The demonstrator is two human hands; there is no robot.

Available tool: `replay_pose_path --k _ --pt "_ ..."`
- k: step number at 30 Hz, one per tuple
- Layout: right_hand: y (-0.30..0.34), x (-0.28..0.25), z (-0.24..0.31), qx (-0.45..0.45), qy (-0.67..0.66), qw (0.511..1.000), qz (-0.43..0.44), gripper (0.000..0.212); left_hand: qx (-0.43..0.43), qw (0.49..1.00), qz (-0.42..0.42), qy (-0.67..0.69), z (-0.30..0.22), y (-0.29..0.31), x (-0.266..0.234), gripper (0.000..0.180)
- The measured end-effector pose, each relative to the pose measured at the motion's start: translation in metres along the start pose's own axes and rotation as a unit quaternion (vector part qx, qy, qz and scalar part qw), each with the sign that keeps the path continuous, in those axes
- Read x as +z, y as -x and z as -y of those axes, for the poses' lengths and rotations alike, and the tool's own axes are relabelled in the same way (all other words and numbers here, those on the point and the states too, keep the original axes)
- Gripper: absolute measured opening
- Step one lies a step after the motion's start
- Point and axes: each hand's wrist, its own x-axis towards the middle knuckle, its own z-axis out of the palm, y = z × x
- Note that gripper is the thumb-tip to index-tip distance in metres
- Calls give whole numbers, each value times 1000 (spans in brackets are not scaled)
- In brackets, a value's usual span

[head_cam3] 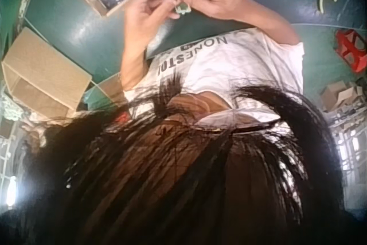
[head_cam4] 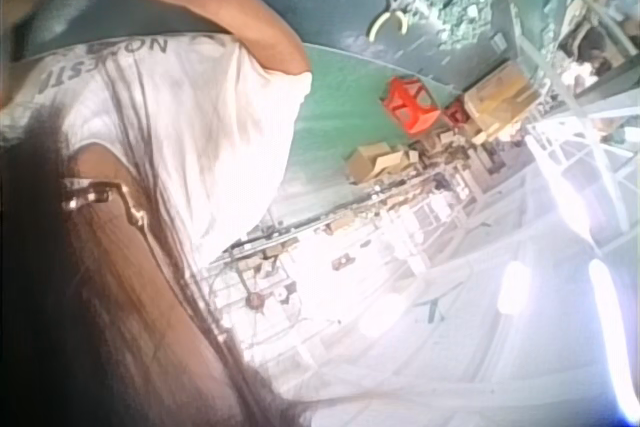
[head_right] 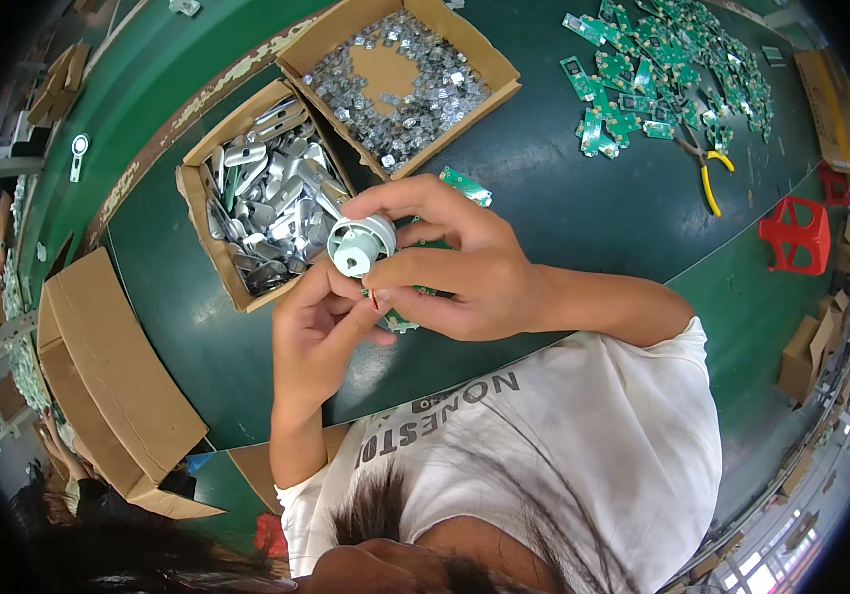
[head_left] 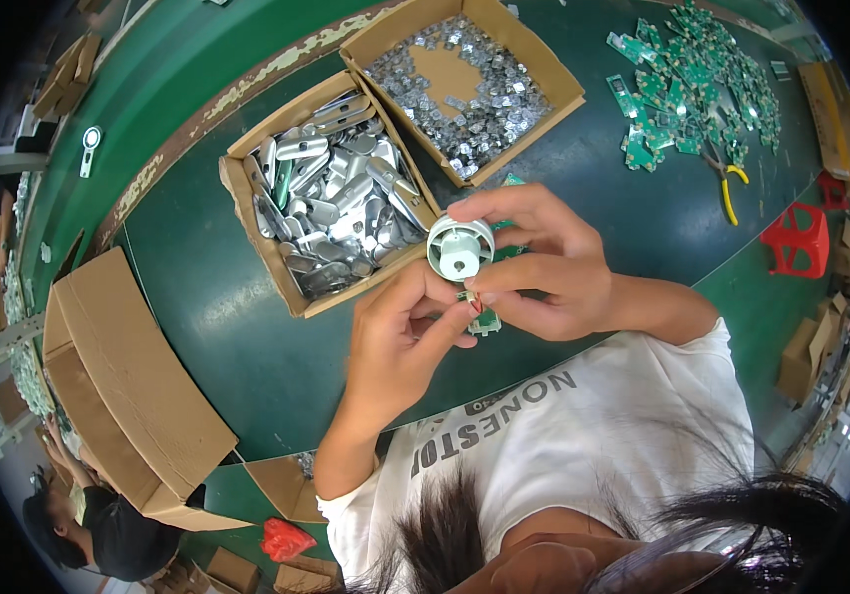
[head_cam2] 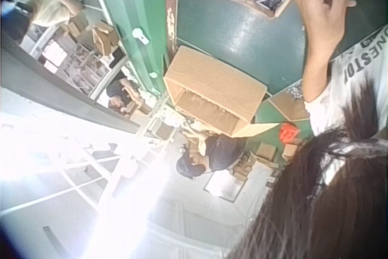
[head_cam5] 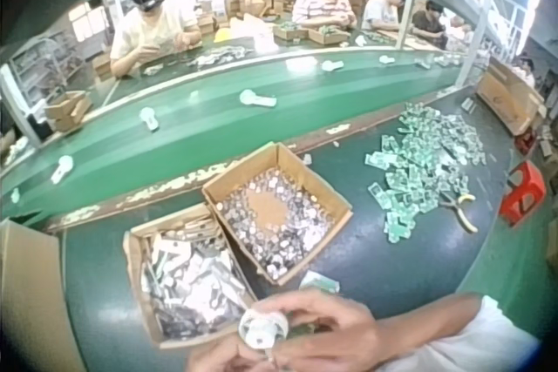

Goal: Assemble electronic components and metal pieces into a plastic housing on a circuit board.

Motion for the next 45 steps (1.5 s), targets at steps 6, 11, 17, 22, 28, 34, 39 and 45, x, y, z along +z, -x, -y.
replay_pose_path --k 6,11,17,22,28,34,39,45 --pt "0 -3 0 -55 135 989 25 18 22 997 -66 37 -2 -1 11 55" --pt "4 -1 -3 -105 192 976 21 29 -21 998 4 60 11 -2 10 50" --pt "1 14 0 -24 64 992 -107 58 146 982 -116 38 23 5 25 52" --pt "0 1 7 236 -162 956 63 61 143 974 -144 104 18 1 23 57" --pt "-1 0 10 286 -210 935 3 52 45 988 -75 127 9 0 19 60" --pt "0 6 10 269 -218 937 -55 53 62 994 -38 81 14 3 17 56" --pt "-1 1 11 236 -202 950 -24 50 108 987 -69 92 23 3 19 50" --pt "-7 -13 14 316 -221 919 83 26 72 985 -48 152 20 1 17 51"
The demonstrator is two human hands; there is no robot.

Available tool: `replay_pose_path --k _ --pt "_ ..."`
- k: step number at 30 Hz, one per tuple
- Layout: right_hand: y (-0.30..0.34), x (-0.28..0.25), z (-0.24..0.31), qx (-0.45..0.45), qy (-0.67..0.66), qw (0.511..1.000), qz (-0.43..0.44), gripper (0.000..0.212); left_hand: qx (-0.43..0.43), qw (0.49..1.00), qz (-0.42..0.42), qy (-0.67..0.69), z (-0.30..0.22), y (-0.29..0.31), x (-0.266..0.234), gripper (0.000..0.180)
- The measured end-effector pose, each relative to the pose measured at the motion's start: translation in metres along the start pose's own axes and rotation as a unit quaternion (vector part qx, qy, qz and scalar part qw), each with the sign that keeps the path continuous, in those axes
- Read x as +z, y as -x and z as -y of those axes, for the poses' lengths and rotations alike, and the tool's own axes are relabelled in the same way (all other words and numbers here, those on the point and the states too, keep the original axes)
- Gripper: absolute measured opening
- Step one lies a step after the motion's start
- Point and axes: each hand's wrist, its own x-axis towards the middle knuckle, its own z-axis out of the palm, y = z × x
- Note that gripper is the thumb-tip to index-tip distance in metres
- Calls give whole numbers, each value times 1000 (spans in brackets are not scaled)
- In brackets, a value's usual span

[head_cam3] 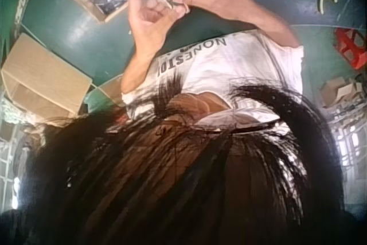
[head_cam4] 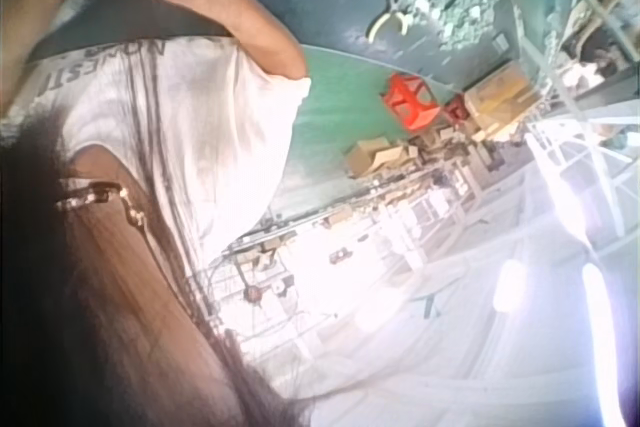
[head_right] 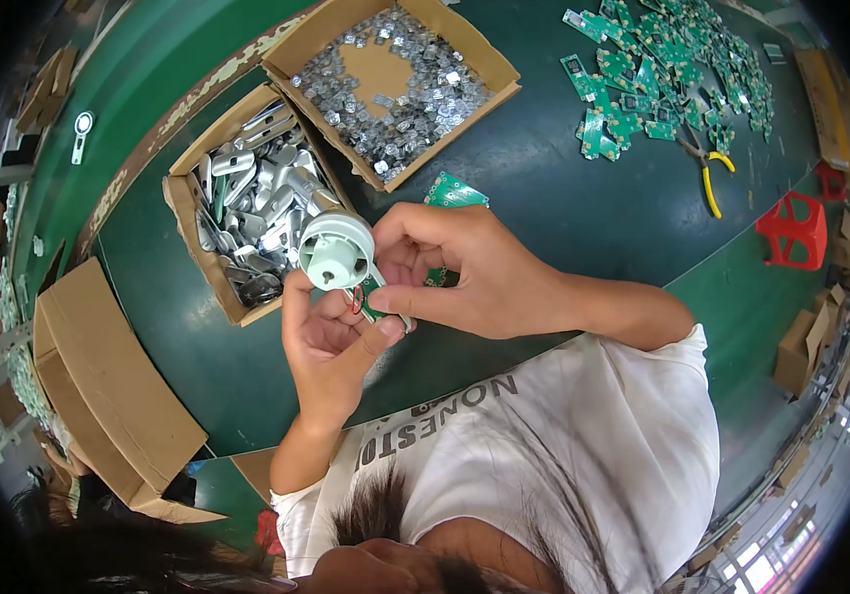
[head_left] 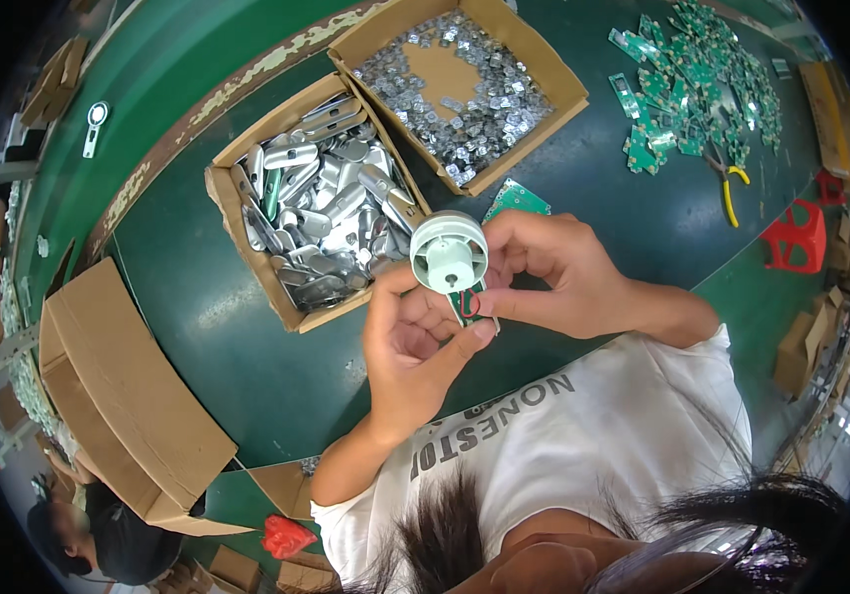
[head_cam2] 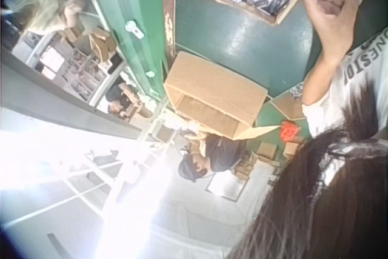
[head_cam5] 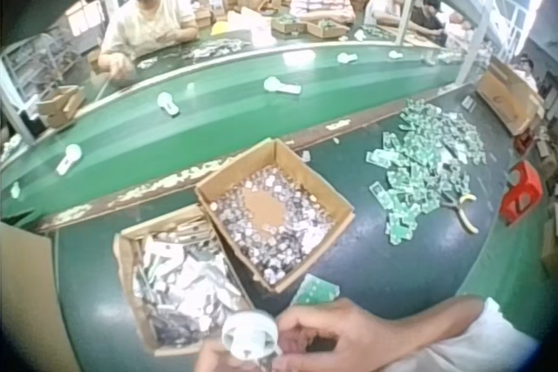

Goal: Assemble electronic components and metal pieces into a plastic housing on a circuit board.

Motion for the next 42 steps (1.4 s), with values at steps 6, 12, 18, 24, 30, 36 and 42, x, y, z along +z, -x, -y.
replay_pose_path --k 6,12,18,24,30,36,42 --pt "2 4 -10 45 -111 992 -41 21 0 1000 21 -8 0 1 -1 55" --pt "4 4 -1 -12 48 997 -56 20 -18 999 -29 15 -3 -2 1 61" --pt "5 2 -3 -96 80 992 -7 27 -34 984 36 171 -6 6 -11 43" --pt "-2 -1 -13 -297 268 916 -21 34 -29 935 116 333 7 -4 -26 34" --pt "6 -4 -13 -339 305 890 -12 35 -6 926 155 345 12 -2 -21 28" --pt "9 17 -4 -295 288 907 -91 41 153 959 -39 -234 -3 16 -11 45" --pt "-55 -20 39 5 106 992 -64 16 98 939 -14 -331 -33 9 -6 49"
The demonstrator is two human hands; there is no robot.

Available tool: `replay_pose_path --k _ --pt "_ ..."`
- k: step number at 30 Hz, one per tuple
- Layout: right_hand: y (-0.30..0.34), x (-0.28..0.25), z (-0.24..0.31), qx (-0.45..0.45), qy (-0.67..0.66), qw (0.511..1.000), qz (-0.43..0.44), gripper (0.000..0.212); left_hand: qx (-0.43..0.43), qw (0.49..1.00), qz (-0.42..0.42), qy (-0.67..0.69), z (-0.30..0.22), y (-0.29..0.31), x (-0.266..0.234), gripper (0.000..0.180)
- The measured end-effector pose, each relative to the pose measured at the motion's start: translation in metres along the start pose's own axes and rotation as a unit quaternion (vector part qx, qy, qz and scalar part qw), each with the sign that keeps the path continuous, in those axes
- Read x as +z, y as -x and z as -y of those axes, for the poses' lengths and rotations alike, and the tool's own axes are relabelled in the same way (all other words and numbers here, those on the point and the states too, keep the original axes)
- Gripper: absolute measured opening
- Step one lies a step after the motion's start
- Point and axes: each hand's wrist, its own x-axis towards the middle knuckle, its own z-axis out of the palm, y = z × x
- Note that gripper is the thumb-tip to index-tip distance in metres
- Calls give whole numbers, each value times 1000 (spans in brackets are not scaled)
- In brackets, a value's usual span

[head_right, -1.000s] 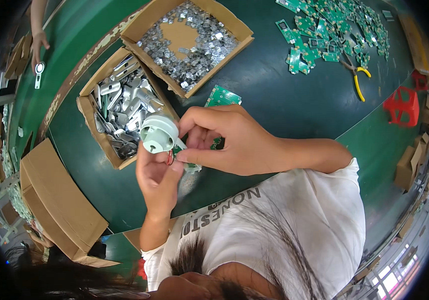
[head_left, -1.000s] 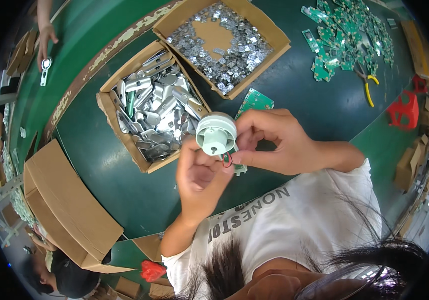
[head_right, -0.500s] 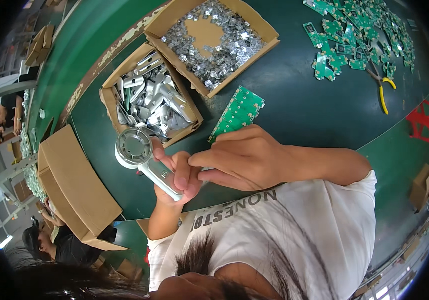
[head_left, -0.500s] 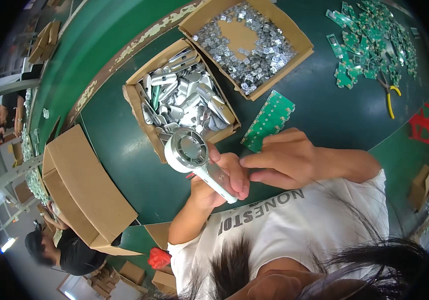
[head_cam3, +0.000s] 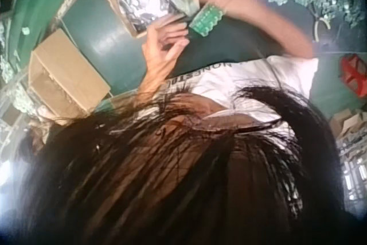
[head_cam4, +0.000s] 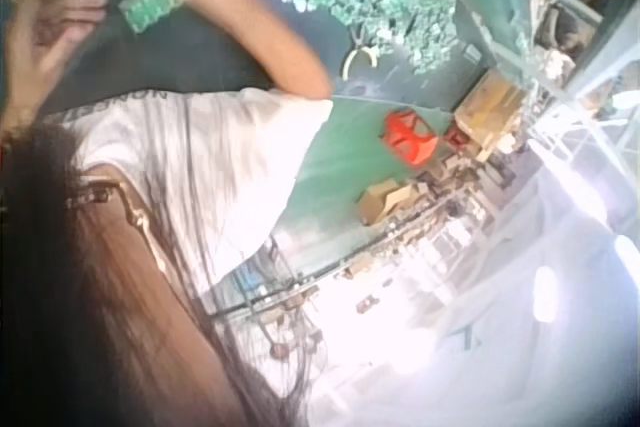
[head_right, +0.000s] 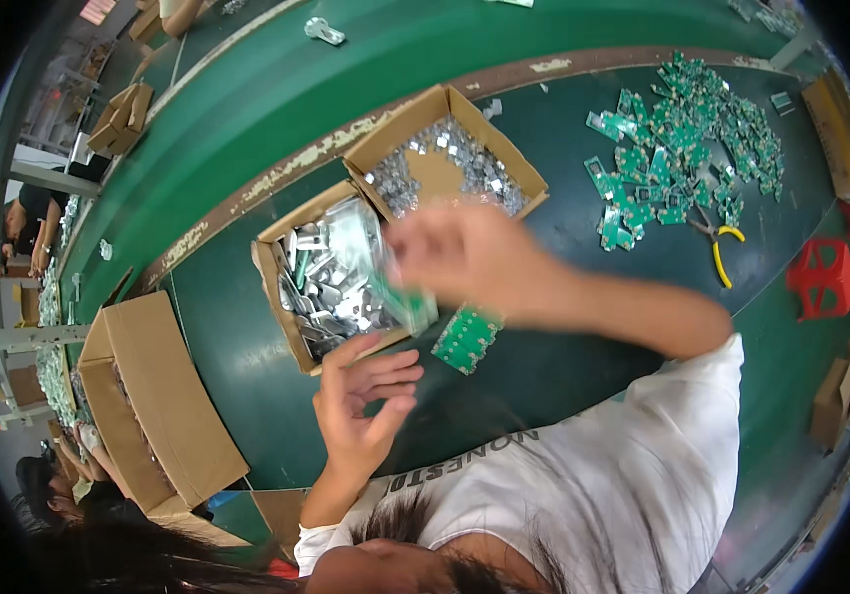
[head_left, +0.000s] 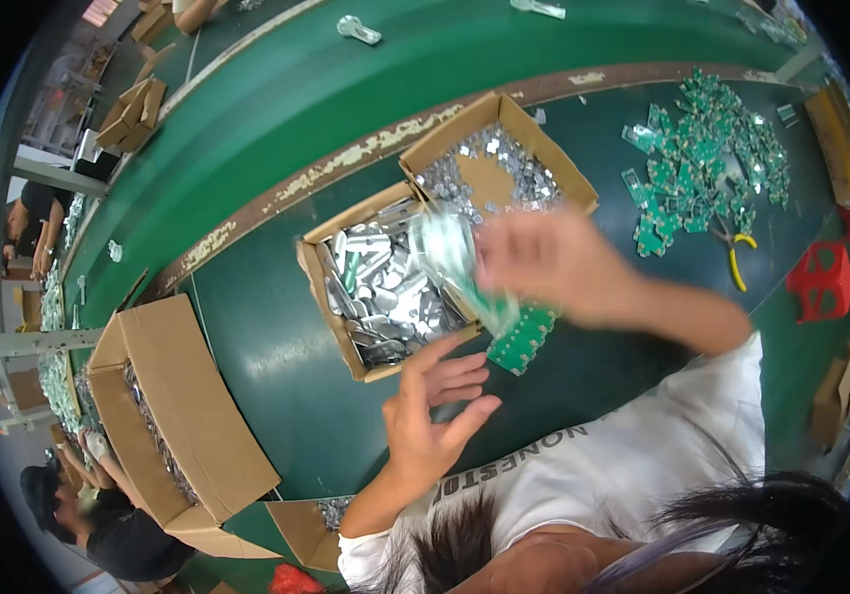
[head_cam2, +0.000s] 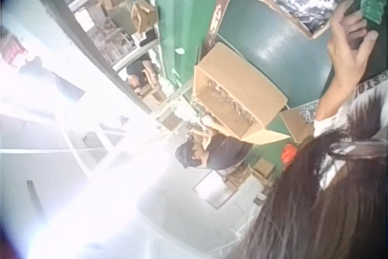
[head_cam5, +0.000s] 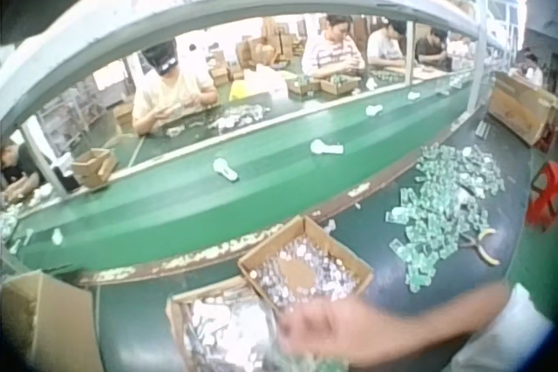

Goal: Assemble electronic components and metal pieces into a plastic housing on a circuit board.

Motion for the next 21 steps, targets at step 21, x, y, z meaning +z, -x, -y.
replay_pose_path --k 21 --pt "-102 -113 -7 -221 574 777 -132 15 37 953 -234 -187 17 0 -69 9"
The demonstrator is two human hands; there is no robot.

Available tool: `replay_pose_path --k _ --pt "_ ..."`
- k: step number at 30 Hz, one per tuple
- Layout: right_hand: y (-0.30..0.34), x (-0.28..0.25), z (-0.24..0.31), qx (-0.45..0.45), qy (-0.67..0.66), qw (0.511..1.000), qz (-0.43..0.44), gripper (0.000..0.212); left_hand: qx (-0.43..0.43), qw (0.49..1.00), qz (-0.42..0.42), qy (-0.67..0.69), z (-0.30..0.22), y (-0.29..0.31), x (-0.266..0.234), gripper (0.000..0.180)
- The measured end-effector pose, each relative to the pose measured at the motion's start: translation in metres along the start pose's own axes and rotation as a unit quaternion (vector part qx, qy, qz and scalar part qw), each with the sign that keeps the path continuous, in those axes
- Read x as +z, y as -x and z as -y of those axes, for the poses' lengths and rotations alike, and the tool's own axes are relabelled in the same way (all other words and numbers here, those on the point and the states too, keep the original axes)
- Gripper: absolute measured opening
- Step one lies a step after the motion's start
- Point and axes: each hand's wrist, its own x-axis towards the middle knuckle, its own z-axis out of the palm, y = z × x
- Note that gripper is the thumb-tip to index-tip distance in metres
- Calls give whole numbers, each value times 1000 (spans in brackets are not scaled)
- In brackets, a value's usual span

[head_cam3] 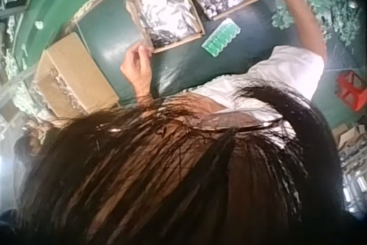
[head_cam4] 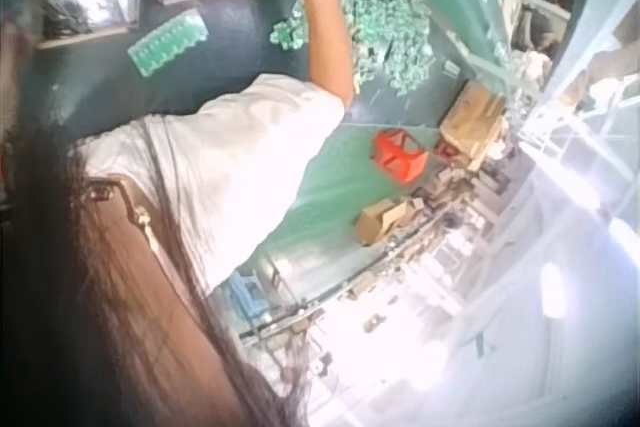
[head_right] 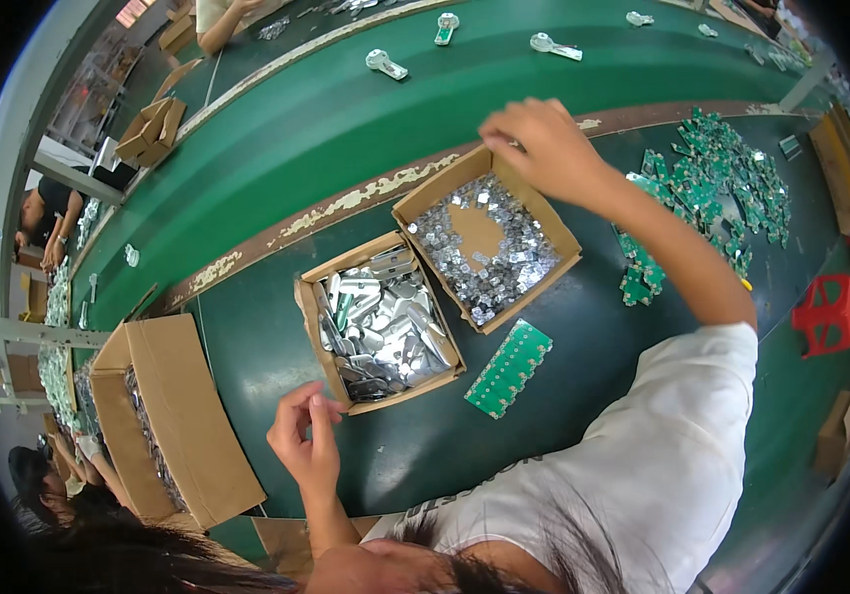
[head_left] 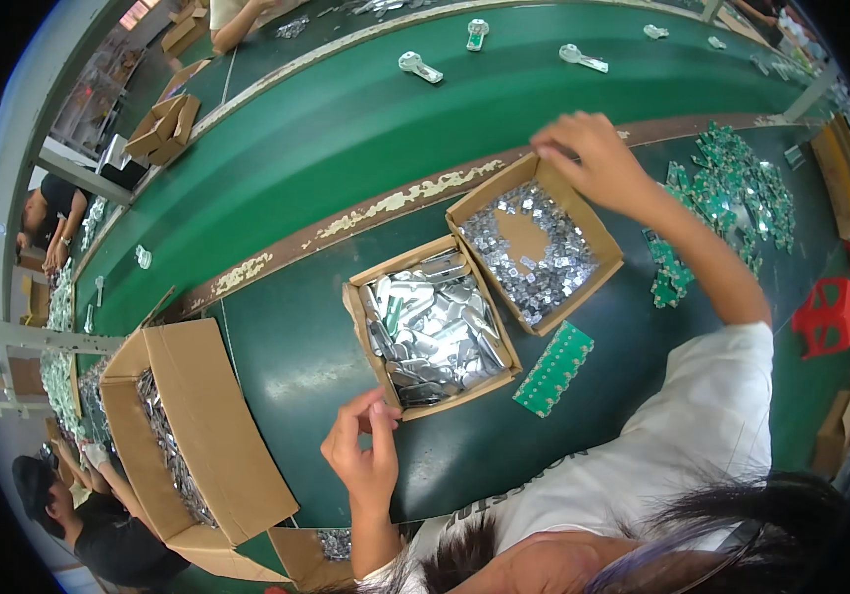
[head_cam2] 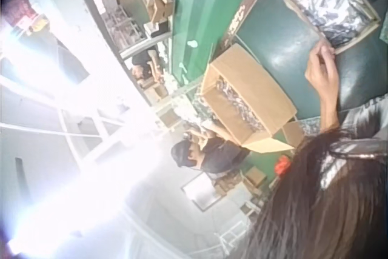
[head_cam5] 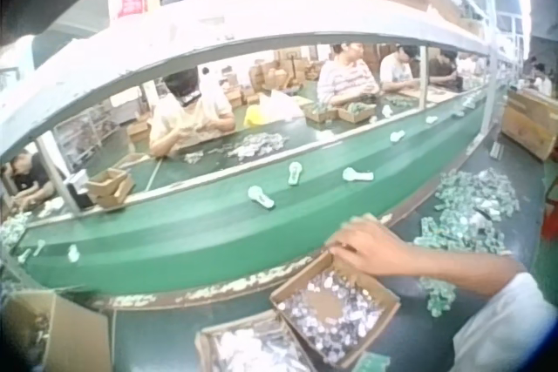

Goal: Assemble electronic components and metal pieces into a plastic housing on a circuit board.

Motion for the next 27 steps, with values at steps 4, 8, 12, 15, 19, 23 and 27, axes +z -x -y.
replay_pose_path --k 4,8,12,15,19,23,27 --pt "31 -6 -13 40 14 996 -79 15 83 989 -54 -112 10 -8 11 9" --pt "13 13 -88 174 83 970 -145 29 88 985 -126 -78 23 -3 16 11" --pt "-30 59 -216 212 116 936 -256 48 102 979 -161 -75 28 -1 17 12" --pt "-65 73 -276 246 50 938 -241 59 111 975 -171 -86 36 -3 13 11" --pt "-88 53 -254 330 111 932 101 52 99 974 -157 -129 38 -5 14 11" --pt "-82 29 -243 286 -10 958 23 32 89 978 -166 -90 35 -6 15 11" --pt "-63 -8 -130 254 -126 957 -58 35 82 981 -148 -96 34 -5 15 10"
